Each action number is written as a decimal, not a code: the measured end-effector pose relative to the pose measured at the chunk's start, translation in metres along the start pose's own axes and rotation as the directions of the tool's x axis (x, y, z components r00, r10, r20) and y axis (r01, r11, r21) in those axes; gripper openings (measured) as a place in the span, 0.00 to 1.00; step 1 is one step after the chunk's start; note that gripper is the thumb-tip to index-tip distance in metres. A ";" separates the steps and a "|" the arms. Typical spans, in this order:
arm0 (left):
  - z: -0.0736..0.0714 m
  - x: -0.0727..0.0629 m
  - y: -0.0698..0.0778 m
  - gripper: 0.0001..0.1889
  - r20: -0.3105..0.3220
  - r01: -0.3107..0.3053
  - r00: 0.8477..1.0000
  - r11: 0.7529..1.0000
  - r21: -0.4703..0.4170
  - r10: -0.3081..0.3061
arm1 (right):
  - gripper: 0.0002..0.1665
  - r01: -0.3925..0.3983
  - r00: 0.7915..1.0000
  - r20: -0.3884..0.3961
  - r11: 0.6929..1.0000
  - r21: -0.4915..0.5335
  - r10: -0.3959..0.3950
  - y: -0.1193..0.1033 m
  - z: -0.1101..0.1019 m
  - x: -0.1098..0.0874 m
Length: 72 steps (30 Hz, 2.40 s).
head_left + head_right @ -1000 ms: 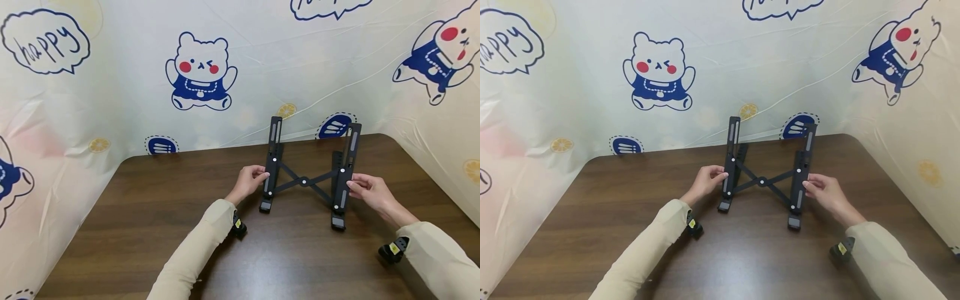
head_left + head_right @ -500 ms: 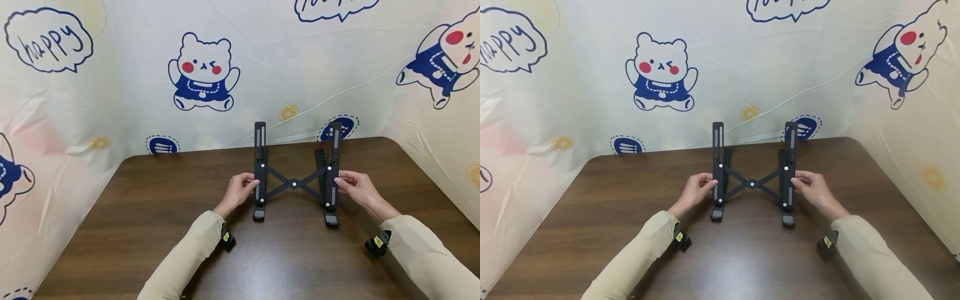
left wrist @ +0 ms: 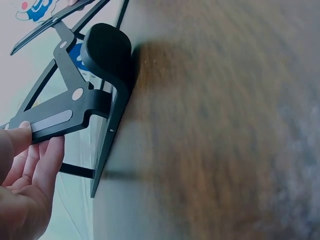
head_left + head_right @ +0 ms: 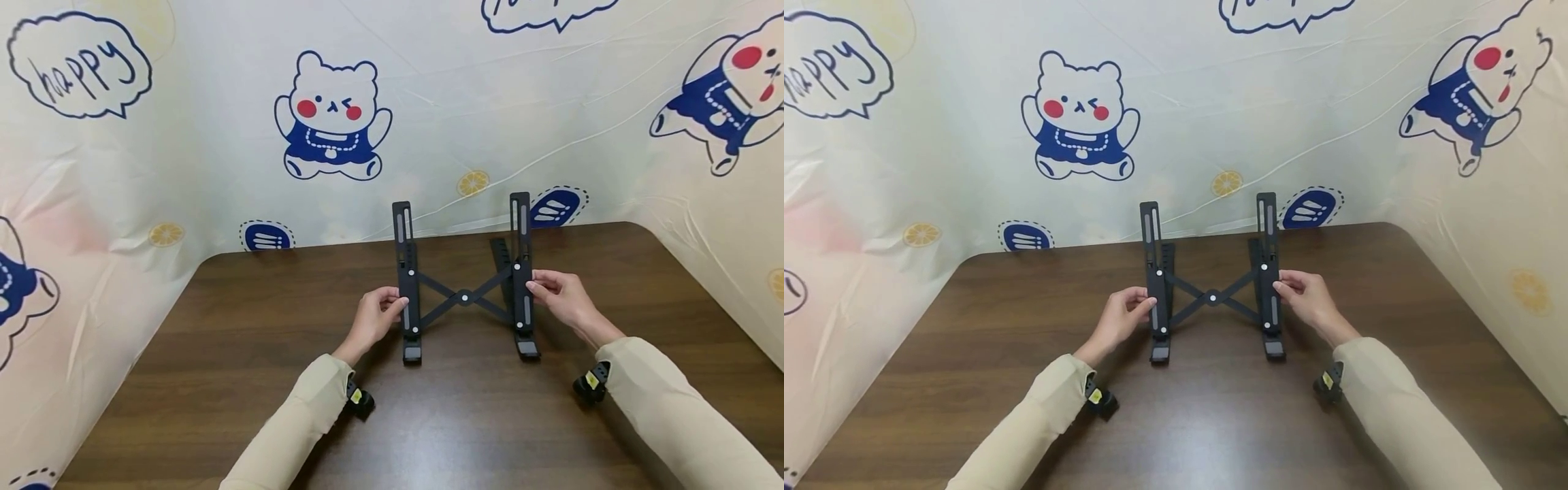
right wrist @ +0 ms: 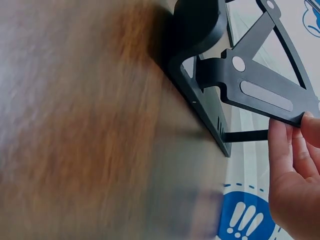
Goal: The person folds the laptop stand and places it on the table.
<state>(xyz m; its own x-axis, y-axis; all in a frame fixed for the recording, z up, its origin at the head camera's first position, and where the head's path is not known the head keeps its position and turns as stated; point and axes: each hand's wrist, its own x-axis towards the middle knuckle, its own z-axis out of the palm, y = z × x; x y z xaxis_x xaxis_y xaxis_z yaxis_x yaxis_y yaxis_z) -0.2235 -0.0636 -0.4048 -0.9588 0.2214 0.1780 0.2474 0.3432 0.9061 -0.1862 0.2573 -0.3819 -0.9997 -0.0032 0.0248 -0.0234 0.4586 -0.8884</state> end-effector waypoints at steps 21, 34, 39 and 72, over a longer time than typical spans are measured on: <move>-0.017 0.001 -0.004 0.06 -0.043 0.014 0.999 1.000 0.020 -0.013 | 0.24 -0.005 0.999 0.037 0.999 0.054 0.003 -0.005 0.016 0.013; -0.023 0.003 -0.005 0.09 -0.044 0.042 0.998 0.998 0.036 -0.040 | 0.23 -0.046 0.995 0.095 0.996 0.075 0.039 -0.008 0.017 0.020; -0.023 0.003 -0.003 0.09 -0.042 0.077 0.996 0.997 0.011 -0.076 | 0.23 -0.062 0.990 0.130 0.993 0.100 0.048 -0.008 0.016 0.023; -0.023 0.008 -0.001 0.10 0.022 0.023 0.999 0.998 0.056 -0.024 | 0.19 0.059 0.987 0.141 0.985 0.160 -0.082 -0.016 0.039 0.030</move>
<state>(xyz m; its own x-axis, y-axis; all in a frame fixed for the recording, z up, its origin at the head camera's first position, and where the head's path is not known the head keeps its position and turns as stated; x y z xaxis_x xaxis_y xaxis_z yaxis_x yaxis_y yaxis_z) -0.2341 -0.0829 -0.3954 -0.9611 0.2333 0.1477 0.2331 0.3987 0.8869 -0.2159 0.2150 -0.3847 -0.9855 -0.1663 0.0325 -0.0834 0.3097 -0.9472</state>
